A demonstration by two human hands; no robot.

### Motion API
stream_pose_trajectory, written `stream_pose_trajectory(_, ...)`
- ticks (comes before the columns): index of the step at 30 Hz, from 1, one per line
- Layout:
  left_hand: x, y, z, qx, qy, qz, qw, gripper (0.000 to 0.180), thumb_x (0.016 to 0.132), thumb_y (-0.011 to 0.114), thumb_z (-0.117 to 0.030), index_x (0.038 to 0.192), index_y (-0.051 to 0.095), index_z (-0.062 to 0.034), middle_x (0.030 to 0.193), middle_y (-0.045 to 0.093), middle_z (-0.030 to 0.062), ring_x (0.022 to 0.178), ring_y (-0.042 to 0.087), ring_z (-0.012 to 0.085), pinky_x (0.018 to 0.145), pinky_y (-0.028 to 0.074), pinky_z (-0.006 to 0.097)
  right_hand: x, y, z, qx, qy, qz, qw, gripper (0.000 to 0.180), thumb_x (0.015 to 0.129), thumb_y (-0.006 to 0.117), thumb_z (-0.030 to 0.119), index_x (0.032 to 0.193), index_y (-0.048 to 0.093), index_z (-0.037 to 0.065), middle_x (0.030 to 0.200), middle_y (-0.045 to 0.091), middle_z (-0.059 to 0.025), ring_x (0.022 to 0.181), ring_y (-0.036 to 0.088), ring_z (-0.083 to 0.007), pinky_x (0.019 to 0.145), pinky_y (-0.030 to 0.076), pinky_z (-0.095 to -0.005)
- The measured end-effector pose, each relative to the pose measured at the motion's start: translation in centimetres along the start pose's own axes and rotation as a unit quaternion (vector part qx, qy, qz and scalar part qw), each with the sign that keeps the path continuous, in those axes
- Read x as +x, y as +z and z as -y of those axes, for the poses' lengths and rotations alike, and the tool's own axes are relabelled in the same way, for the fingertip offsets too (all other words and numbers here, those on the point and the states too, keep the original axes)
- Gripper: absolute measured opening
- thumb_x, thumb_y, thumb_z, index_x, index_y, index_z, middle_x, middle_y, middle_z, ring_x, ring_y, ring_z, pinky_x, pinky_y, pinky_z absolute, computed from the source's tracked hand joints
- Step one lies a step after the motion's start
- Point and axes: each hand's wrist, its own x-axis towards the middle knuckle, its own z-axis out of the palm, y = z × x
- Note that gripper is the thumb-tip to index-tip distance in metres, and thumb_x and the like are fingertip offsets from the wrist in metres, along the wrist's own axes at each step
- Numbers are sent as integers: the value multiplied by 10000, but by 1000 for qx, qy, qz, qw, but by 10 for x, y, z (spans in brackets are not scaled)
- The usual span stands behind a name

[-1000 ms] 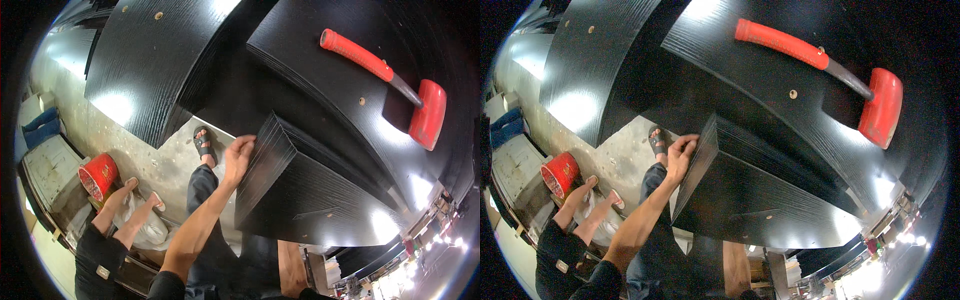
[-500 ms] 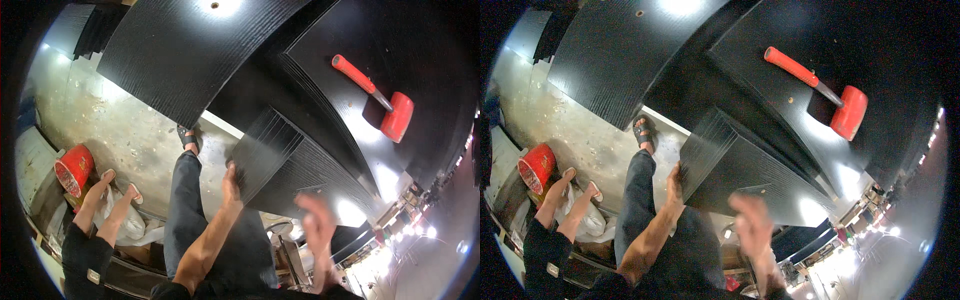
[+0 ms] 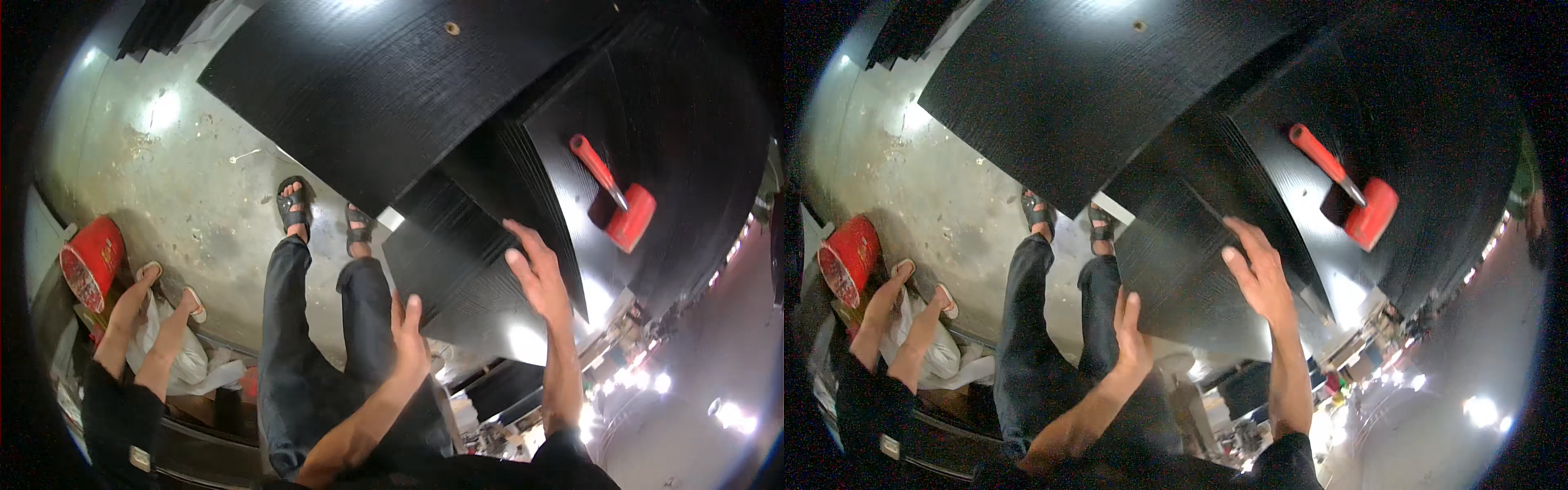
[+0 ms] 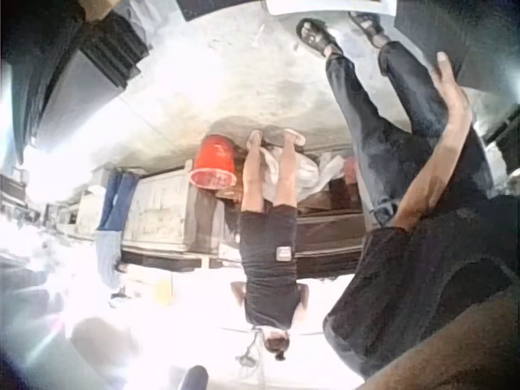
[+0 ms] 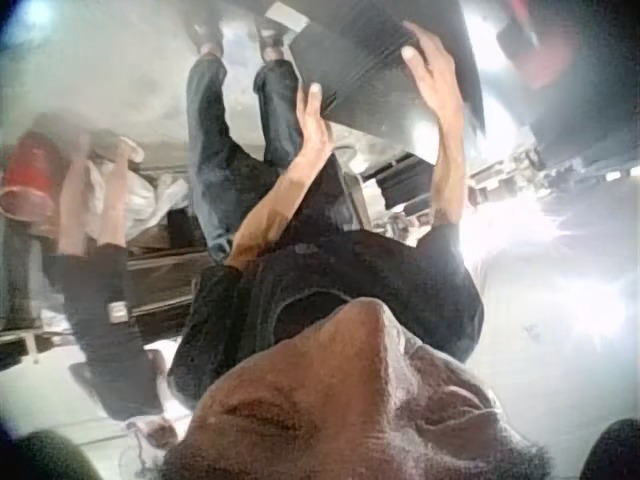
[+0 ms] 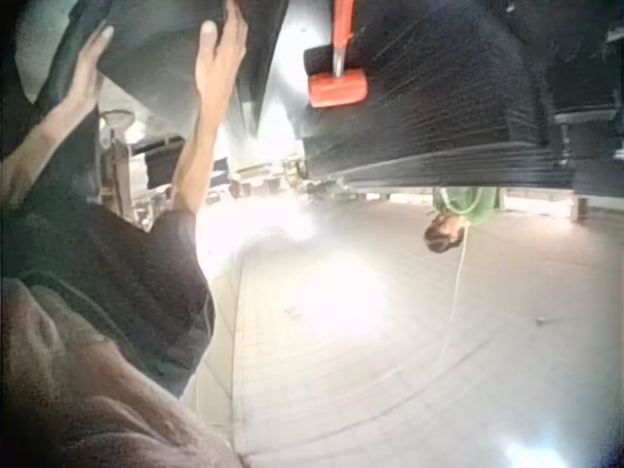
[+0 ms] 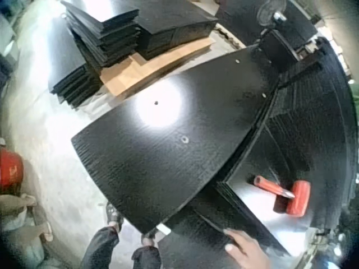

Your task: The recorder uses a scraper tool to finish the edges of black wooden furniture panels in a workshop.

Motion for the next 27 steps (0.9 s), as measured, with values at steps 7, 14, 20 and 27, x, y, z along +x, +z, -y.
stream_pose_trajectory(7,-3,8,-1,-5,42,16,999,682,979,453,-469,1480,323,-24,1442,420,121,1331,379,238,1119,268,382,4,0,5,-26,-11,58,998,532,996,493,372,1362,499,-14,1339,537,-268,1244,527,-416,1055,403,-422)
stream_pose_trajectory(14,-3,2,12,-80,7,-20,997,643,995,450,-445,1520,312,-101,1511,379,81,1370,360,250,1140,255,402,3,-8,-8,26,25,78,996,578,999,476,421,1359,520,-30,1348,559,-231,1268,525,-335,1090,364,-402)
stream_pose_trajectory(20,52,-28,14,-181,-7,-29,983,703,977,561,-383,1485,328,42,1535,366,152,1411,348,232,1164,247,342,60,4,-48,229,123,175,950,709,1012,370,535,1365,513,-64,1405,534,-192,1329,470,-293,1144,295,-372)
stream_pose_trajectory(27,113,-29,7,-80,13,-25,996,691,996,535,-345,1504,279,47,1542,350,164,1415,335,261,1165,241,352,139,58,-82,117,137,259,949,743,991,389,593,1448,442,9,1536,379,-162,1434,324,-298,1193,199,-371)
